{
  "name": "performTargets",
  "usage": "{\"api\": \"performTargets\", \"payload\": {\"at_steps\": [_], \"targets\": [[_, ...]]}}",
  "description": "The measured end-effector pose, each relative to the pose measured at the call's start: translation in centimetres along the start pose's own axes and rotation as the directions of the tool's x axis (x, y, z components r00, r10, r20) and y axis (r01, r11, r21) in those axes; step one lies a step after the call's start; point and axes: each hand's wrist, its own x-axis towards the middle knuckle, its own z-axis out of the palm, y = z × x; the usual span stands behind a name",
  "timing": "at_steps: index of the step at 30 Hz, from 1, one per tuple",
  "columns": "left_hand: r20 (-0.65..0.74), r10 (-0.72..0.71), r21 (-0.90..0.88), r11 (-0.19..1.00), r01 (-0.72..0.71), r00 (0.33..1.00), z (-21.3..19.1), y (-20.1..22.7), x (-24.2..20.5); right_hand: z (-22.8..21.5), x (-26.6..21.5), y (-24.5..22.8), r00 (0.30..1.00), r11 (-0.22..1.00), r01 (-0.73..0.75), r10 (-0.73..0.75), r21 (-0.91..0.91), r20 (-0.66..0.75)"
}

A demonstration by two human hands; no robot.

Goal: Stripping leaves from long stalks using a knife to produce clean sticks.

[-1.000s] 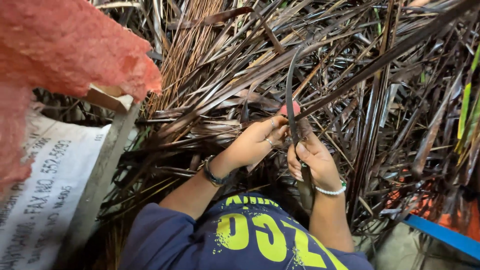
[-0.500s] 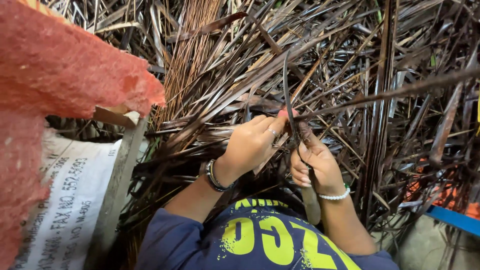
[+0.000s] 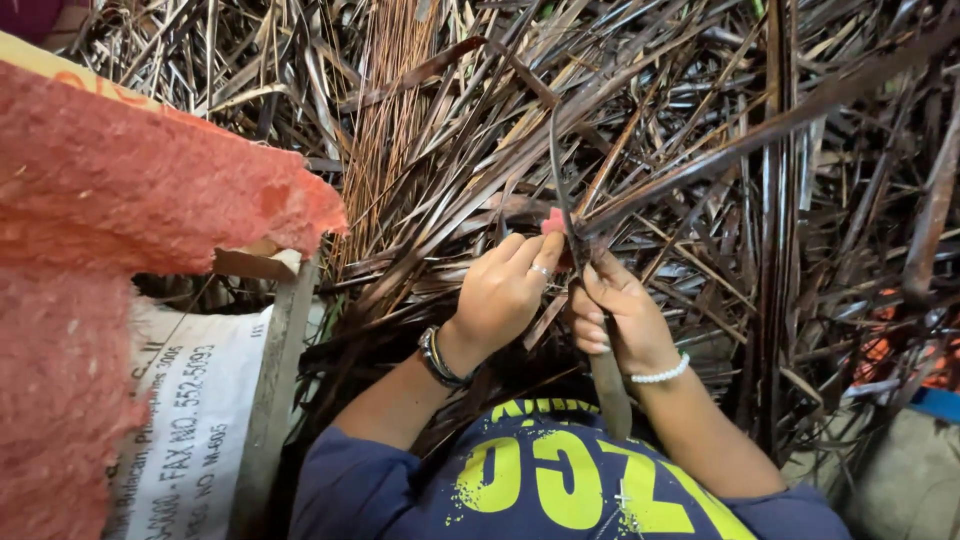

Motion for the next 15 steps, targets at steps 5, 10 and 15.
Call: {"api": "performTargets", "payload": {"at_steps": [5,10,15], "targets": [[-0.022,-0.092,-0.138,0.986,0.088,0.996,0.8,0.0,-1.7,1.0,0.9,0.6,0.989,0.967,0.131,-0.142,-0.220,-0.034],[0.018,-0.153,-0.210,0.965,0.154,0.988,0.7,0.5,-2.4,-0.7,1.1,0.6,0.970,0.876,0.210,-0.244,-0.434,-0.024],[0.052,-0.201,-0.234,0.950,0.207,0.978,0.6,1.3,-4.0,-4.0,0.9,0.6,0.932,0.759,0.275,-0.361,-0.590,-0.030]]}}
